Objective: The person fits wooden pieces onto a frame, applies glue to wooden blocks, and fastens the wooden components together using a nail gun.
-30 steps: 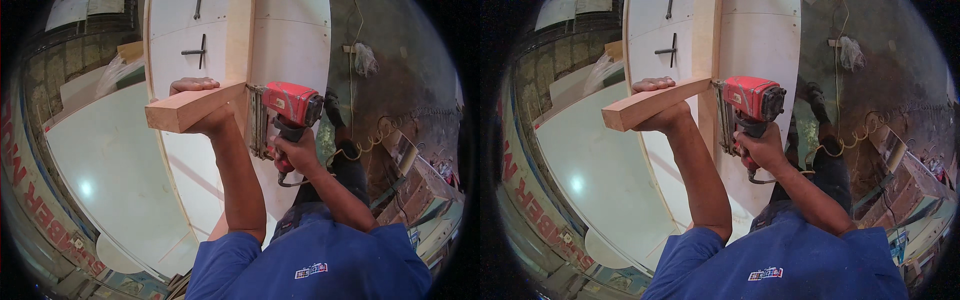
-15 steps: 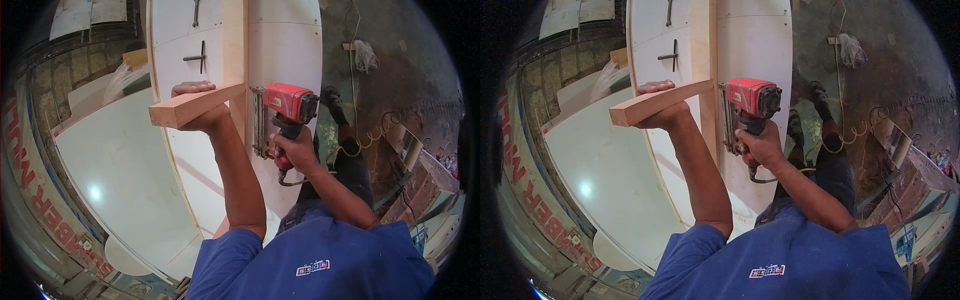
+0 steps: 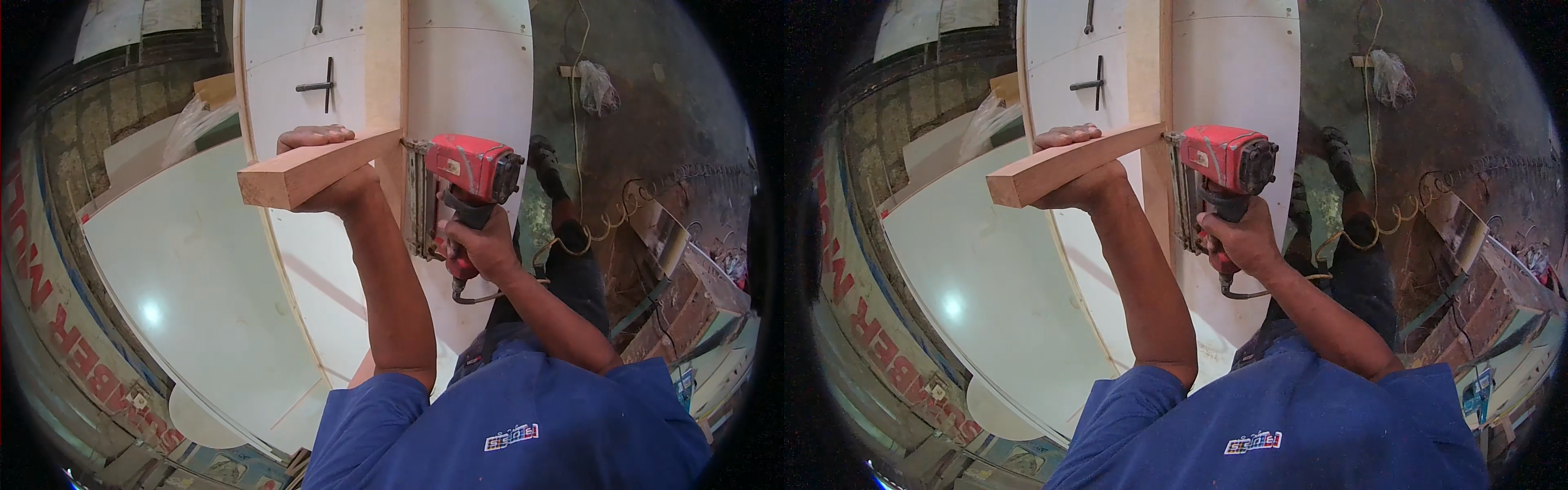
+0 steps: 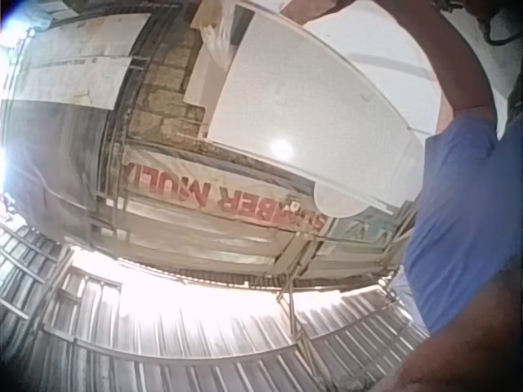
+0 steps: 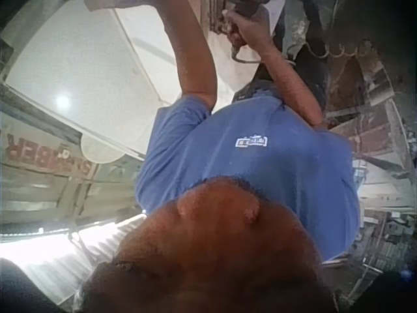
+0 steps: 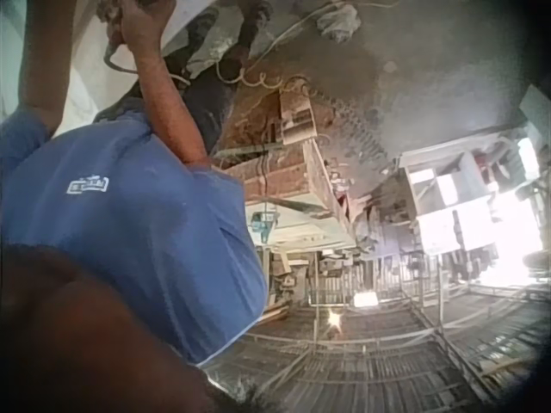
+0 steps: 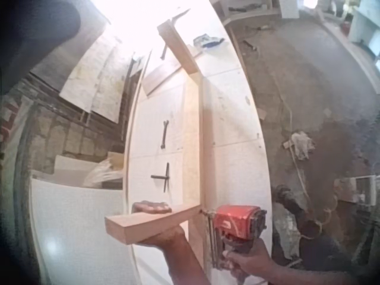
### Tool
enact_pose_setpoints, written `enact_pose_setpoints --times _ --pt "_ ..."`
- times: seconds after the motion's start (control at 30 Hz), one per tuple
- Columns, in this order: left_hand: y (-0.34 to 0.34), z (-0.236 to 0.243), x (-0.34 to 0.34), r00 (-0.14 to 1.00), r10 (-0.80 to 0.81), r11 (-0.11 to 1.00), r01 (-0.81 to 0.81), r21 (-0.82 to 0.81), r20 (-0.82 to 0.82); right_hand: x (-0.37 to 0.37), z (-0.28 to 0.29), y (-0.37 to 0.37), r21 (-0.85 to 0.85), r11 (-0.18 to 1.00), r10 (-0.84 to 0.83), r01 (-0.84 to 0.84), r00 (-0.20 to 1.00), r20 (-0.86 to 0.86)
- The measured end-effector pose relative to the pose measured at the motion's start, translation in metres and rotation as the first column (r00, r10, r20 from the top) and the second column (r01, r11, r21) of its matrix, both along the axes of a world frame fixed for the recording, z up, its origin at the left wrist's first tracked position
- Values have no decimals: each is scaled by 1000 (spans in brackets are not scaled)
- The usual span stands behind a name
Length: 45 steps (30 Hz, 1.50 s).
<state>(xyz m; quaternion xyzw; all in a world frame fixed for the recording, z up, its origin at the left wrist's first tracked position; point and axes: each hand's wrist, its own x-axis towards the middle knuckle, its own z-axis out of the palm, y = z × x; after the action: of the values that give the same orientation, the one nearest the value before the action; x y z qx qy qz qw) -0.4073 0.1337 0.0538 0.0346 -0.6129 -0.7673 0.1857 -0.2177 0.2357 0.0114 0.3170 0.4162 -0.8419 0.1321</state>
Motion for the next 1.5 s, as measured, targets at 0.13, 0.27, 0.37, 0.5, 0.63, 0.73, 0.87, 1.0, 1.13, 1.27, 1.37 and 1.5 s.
enact_pose_setpoints --times 0.13,0.27,0.37,0.5,0.63,0.73,0.87,1.0,1.13,1.27,1.37,1.5 --pt "0 2 0 999 -5 997 2 74 38 -2 2 -1 -18 1000 -18 18 1000 4" --pt "9 6 -1 992 101 985 -110 133 75 0 -4 0 10 1000 -6 6 1000 14" --pt "0 -6 -3 994 -17 988 33 150 -105 -4 3 6 30 1000 -6 6 1000 0" --pt "-6 -16 -4 985 36 999 -36 -1 -169 -4 15 19 -50 999 -14 13 1000 -14" --pt "11 1 5 992 8 1000 -11 -26 -127 -6 42 68 151 987 65 -50 994 -93" --pt "-9 0 1 947 321 942 -319 102 0 -17 77 105 198 980 47 -15 986 -161" --pt "-17 14 57 848 515 828 -455 -327 123 -31 94 193 143 986 -70 86 991 -115" --pt "30 34 123 907 390 879 -314 -360 162 -77 93 279 177 980 -80 94 993 -85" --pt "99 34 81 988 131 709 -36 -704 82 -136 68 359 198 980 -17 30 998 -68" --pt "141 -8 -24 973 226 377 -38 -926 52 -203 78 398 108 991 77 -79 997 23" --pt "158 -31 -102 953 298 130 -86 -988 -44 -237 66 435 385 900 237 -202 970 -45" --pt "160 -43 -154 867 361 141 315 -939 345 -260 66 476 406 859 363 -313 930 -52"
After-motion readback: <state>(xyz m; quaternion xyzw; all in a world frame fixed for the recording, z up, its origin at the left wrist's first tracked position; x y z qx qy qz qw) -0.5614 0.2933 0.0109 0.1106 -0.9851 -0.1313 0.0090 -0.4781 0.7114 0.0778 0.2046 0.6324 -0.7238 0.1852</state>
